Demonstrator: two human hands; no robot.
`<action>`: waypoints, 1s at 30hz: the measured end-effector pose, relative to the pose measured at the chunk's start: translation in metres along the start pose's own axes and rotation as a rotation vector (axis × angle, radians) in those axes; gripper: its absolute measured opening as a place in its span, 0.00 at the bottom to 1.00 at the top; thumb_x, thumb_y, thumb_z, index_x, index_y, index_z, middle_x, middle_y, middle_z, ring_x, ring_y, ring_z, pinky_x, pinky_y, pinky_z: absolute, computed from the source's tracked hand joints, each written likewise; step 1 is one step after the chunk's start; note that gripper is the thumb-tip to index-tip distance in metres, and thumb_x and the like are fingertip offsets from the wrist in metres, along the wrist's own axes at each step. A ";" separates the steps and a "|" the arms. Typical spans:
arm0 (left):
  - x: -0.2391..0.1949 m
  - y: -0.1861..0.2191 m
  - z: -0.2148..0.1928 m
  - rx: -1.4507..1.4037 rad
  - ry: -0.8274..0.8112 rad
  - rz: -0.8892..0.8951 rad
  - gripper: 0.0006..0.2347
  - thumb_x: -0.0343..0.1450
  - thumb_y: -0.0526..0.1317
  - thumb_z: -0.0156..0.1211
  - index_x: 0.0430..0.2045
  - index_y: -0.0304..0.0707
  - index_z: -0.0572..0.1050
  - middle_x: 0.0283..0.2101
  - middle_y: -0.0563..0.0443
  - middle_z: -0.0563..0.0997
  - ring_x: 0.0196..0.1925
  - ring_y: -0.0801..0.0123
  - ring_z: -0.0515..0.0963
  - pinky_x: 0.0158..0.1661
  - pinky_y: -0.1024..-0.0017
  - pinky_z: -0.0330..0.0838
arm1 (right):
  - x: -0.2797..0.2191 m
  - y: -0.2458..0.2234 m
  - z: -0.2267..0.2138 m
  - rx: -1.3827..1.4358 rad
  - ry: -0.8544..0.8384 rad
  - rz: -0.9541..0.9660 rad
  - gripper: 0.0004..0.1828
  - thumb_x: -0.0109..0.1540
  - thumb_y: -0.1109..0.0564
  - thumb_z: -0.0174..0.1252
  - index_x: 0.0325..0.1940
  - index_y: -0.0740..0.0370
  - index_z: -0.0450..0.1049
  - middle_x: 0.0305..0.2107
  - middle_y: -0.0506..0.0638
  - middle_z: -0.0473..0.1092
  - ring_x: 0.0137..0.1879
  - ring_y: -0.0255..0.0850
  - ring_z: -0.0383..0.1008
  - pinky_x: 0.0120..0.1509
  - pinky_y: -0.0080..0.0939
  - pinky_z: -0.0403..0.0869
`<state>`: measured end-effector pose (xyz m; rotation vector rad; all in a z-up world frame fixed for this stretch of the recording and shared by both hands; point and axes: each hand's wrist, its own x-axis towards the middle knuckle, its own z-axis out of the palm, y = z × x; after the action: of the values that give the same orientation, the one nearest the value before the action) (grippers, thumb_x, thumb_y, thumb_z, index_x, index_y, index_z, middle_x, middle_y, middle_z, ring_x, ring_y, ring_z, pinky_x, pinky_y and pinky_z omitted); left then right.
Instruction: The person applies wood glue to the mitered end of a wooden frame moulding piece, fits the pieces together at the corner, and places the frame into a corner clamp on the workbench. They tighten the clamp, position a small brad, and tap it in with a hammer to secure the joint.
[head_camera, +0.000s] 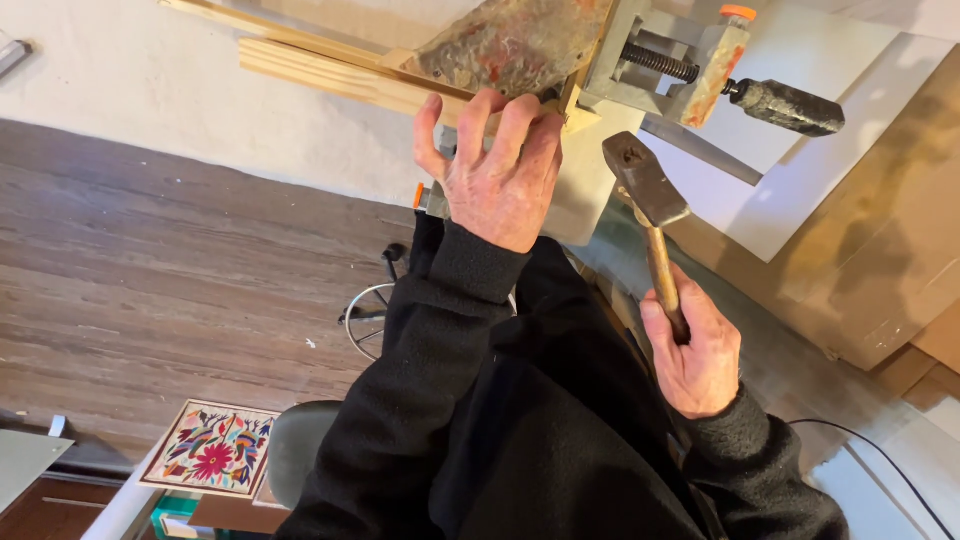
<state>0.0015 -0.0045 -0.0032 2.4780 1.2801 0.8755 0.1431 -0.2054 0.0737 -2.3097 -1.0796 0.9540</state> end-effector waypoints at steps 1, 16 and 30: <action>0.000 0.000 0.000 -0.005 -0.002 0.000 0.09 0.70 0.36 0.72 0.41 0.47 0.78 0.53 0.60 0.71 0.62 0.64 0.70 0.69 0.41 0.48 | 0.001 -0.002 0.000 -0.005 0.005 -0.022 0.23 0.68 0.59 0.60 0.67 0.64 0.70 0.37 0.52 0.75 0.39 0.36 0.75 0.48 0.35 0.75; -0.003 0.002 0.002 -0.038 -0.017 -0.036 0.09 0.69 0.37 0.73 0.40 0.45 0.80 0.53 0.61 0.71 0.64 0.64 0.69 0.70 0.40 0.49 | 0.007 -0.009 0.000 -0.016 -0.026 -0.032 0.24 0.68 0.59 0.58 0.68 0.66 0.69 0.39 0.55 0.75 0.42 0.39 0.78 0.50 0.37 0.75; -0.002 -0.001 0.004 -0.031 -0.012 -0.003 0.09 0.69 0.36 0.72 0.40 0.43 0.79 0.53 0.60 0.70 0.63 0.63 0.68 0.69 0.39 0.50 | 0.014 -0.022 -0.002 -0.025 -0.070 0.011 0.23 0.68 0.58 0.57 0.68 0.65 0.68 0.40 0.58 0.76 0.43 0.44 0.80 0.51 0.41 0.76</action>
<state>0.0024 -0.0051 -0.0082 2.4534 1.2570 0.8710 0.1401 -0.1809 0.0831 -2.3205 -1.1142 1.0380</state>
